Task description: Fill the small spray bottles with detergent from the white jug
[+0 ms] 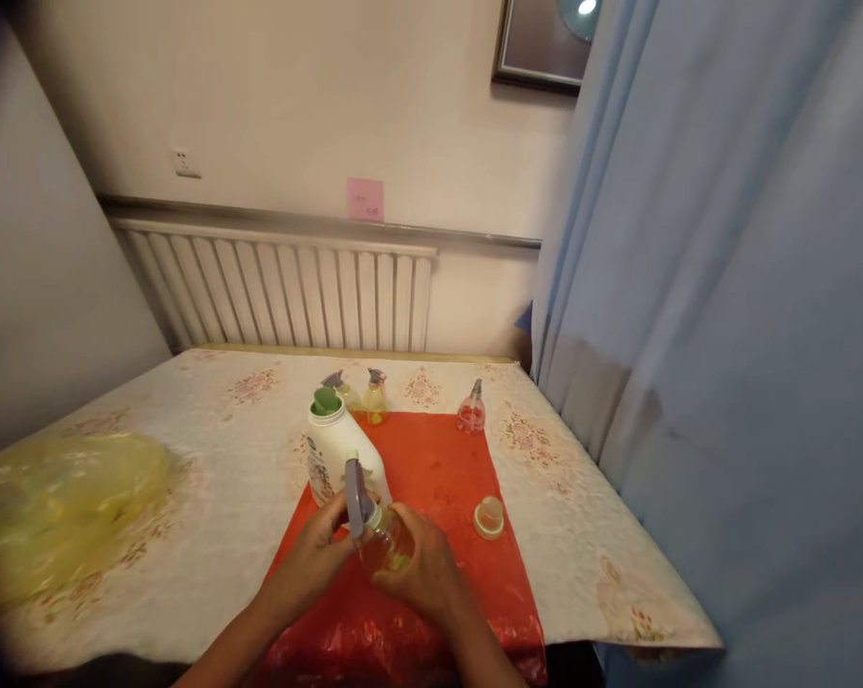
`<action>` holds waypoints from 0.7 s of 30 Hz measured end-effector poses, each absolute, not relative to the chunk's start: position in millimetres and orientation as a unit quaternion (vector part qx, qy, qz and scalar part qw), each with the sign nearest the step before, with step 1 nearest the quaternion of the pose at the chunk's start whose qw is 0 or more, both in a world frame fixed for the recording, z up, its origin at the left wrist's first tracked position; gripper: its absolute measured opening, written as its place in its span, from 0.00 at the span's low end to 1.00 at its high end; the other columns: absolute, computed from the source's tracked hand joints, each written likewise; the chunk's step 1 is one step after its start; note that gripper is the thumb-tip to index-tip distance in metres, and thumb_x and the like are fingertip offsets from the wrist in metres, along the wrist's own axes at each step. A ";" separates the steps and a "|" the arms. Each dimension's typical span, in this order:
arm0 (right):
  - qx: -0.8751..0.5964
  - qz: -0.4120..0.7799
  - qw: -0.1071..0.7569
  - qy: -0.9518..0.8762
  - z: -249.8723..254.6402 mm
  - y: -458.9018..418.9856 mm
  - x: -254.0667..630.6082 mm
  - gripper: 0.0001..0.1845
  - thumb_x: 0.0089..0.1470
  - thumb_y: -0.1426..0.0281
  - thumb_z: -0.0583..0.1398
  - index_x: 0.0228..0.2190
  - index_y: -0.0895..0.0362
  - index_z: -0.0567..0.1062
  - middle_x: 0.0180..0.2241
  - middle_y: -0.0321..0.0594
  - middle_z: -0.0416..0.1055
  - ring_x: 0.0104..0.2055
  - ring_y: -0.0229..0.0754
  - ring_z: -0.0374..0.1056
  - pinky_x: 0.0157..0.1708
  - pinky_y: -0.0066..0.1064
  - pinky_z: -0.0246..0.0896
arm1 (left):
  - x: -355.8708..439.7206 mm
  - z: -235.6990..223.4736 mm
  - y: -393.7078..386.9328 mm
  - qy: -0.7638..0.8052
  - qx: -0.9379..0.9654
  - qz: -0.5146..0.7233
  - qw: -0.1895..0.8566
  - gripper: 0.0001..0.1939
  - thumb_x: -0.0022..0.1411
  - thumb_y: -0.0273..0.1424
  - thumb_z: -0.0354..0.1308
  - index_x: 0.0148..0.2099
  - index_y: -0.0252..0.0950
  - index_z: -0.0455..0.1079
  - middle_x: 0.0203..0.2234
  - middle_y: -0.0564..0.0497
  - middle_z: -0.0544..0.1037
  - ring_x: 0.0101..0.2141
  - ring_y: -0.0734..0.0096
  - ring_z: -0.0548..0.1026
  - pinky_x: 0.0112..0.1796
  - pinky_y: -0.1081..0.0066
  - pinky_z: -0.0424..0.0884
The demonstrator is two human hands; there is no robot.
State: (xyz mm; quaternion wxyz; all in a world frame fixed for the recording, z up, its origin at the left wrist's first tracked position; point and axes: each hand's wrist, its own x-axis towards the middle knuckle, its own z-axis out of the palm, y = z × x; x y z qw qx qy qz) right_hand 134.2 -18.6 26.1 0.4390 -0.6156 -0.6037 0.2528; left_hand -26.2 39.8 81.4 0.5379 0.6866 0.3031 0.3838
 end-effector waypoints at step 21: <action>-0.621 0.231 0.500 -0.558 21.0 55.2 193.1 0.36 0.36 0.74 0.66 0.51 0.55 0.72 0.50 0.44 0.76 0.52 0.52 0.71 0.54 0.43 0.65 | -6.6 39.9 69.2 0.351 0.677 0.360 0.538 0.20 0.55 0.34 0.61 0.51 0.38 0.71 0.46 0.41 0.79 0.47 0.52 0.75 0.49 0.57 0.68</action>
